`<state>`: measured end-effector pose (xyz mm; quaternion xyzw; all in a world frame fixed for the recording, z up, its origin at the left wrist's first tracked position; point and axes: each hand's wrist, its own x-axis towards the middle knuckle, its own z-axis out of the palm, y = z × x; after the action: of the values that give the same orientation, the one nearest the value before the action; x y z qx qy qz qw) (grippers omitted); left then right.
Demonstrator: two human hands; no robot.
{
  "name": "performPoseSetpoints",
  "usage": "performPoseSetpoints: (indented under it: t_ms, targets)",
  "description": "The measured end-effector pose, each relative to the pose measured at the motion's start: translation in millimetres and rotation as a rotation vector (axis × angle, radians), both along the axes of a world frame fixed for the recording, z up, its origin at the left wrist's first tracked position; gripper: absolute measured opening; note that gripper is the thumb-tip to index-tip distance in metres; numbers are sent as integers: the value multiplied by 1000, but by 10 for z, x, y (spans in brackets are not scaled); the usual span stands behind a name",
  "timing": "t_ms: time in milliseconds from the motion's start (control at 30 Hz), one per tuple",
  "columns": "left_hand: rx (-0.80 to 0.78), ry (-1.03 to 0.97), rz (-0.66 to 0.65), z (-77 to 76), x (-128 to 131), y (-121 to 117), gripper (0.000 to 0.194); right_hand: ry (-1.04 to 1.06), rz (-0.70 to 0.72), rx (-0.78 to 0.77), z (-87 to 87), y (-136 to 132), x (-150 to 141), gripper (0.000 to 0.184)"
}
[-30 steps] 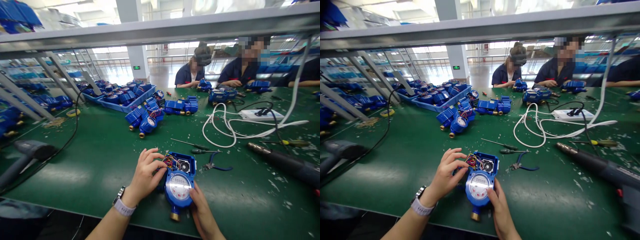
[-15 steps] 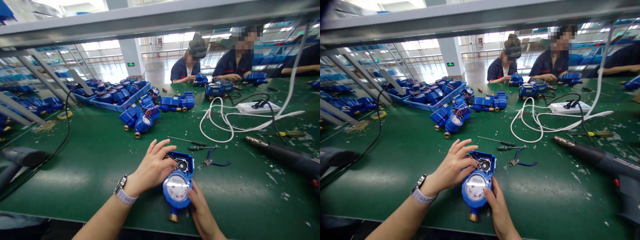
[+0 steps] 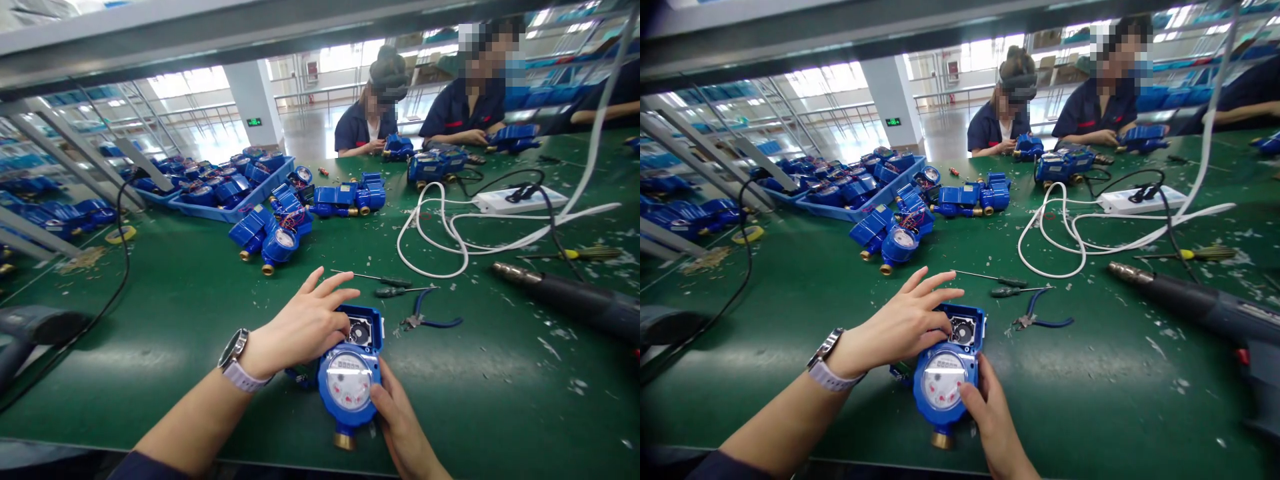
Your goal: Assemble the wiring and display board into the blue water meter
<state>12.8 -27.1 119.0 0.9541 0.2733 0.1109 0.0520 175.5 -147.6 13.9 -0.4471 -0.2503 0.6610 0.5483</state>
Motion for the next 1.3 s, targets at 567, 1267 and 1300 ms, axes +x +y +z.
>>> performPoseSetpoints:
  t_ms: [567, 1267, 1300]
  targets:
    - [-102, -16, 43, -56, -5, -10, 17, 40, 4, -33, 63, 11, -2, 78]
    - [-51, -187, 165, -184, -200, -147, 14, 27, -34, -3, 69, -5, -25, 70]
    - [-41, -199, 177, -188, -224, -163, 13, 32, -35, 0, 64, -4, -23, 70]
